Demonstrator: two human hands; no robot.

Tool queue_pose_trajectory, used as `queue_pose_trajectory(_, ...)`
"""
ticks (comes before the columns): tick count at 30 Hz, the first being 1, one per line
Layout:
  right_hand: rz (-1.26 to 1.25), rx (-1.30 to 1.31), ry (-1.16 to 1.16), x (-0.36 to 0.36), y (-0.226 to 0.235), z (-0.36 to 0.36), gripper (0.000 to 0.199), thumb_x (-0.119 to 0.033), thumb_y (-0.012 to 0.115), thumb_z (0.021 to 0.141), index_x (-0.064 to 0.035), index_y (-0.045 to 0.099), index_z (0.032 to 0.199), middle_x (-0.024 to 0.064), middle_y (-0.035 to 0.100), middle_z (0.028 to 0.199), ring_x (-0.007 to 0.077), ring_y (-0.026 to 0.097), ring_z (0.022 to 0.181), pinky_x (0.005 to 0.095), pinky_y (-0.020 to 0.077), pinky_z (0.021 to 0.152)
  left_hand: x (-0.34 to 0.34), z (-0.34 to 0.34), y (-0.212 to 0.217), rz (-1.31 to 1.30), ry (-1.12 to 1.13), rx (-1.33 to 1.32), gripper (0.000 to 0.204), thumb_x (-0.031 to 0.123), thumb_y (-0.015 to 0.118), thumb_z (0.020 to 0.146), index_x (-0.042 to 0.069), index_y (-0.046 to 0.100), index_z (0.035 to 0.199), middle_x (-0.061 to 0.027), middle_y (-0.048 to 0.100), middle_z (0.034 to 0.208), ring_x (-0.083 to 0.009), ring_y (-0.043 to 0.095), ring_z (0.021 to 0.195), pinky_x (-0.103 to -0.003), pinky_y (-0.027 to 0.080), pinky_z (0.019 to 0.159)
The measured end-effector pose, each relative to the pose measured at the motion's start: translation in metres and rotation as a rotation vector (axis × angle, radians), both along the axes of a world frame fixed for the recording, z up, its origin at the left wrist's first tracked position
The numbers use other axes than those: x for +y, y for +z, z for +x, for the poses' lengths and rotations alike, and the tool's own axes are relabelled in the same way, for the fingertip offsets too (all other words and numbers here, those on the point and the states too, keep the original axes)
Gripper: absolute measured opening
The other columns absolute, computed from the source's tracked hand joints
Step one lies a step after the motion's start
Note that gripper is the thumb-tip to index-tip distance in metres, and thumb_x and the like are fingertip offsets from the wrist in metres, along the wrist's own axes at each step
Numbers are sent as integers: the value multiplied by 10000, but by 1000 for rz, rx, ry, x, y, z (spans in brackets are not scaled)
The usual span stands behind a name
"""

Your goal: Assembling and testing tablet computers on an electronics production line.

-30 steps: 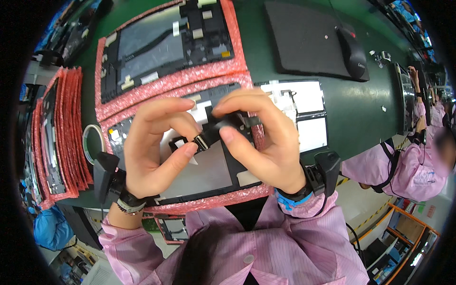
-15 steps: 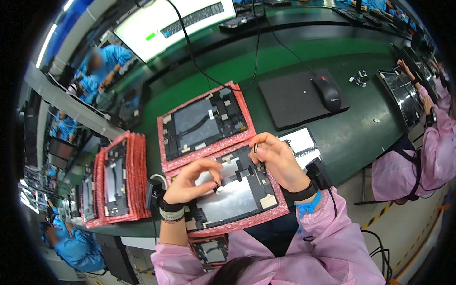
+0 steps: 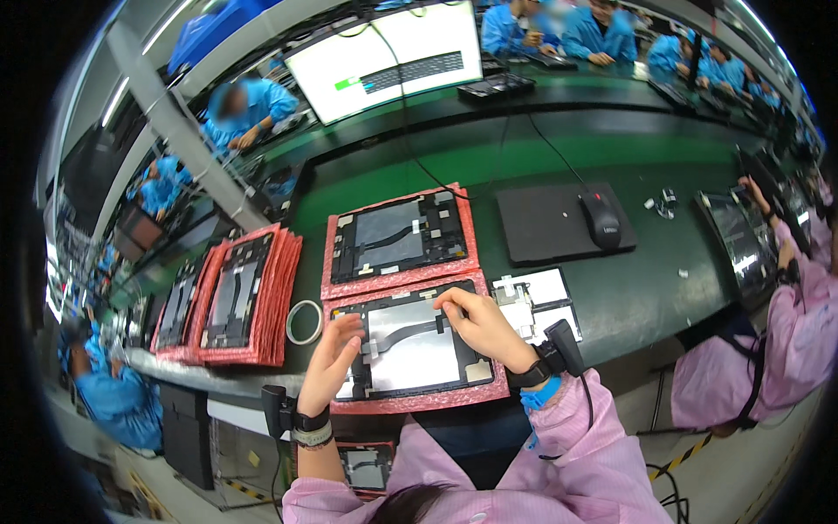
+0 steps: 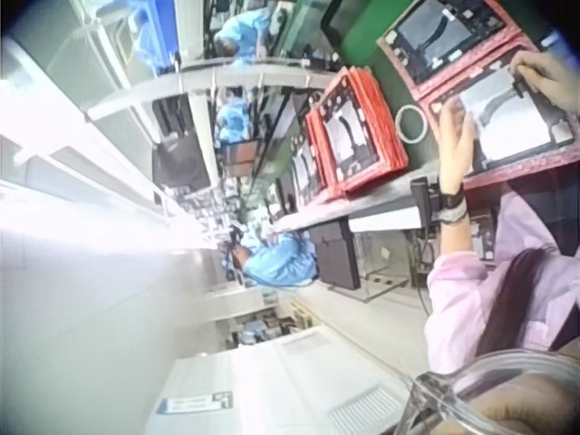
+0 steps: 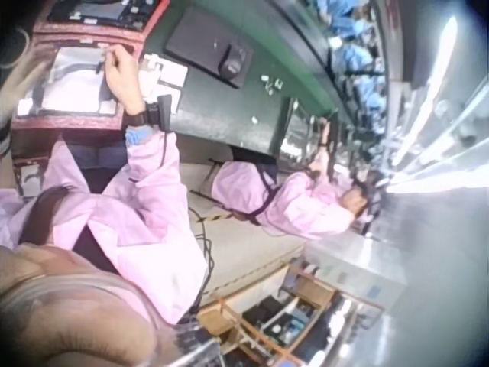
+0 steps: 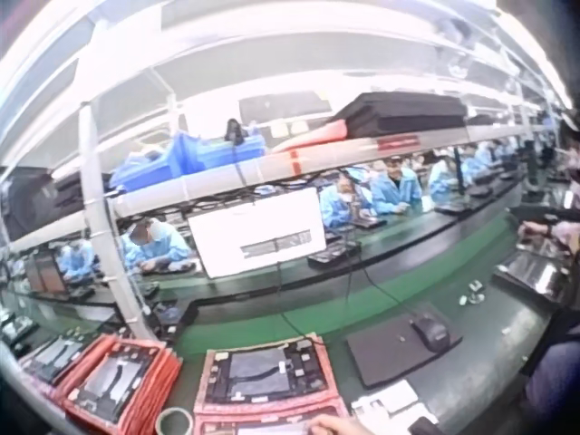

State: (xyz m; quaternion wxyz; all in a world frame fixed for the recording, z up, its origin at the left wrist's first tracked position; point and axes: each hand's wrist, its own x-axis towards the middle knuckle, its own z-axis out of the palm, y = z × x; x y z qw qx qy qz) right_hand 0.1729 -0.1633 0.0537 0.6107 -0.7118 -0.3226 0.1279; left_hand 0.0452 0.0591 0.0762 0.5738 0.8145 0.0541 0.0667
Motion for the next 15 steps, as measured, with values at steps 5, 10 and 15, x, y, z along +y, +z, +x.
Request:
queue_pose_trajectory(5,-24,-262,32,7,-17,6,237,57,430,730,1,570,912,99,603,755,232,568,720,321,438,659,-16,-12,-26,23,202,-86,361,112,481,912,6,412,1250,-153,479,1182,-204,513,1059,-312,456,828)
queue_pose_trajectory(10,-172,-451,61,8,-8,-5,249,55,439,706,-12,560,912,129,600,808,309,555,832,381,405,767,-15,-6,-35,-224,218,-139,447,12,544,846,15,376,1259,-144,402,1231,-244,498,1107,-303,519,774)
queue_pose_trajectory(15,-271,-514,96,5,-9,-6,358,83,416,657,-22,571,962,117,587,908,288,536,890,364,407,810,-12,-3,-26,267,380,-148,434,81,615,802,20,437,1192,-165,471,1130,-240,565,966,-330,505,698)
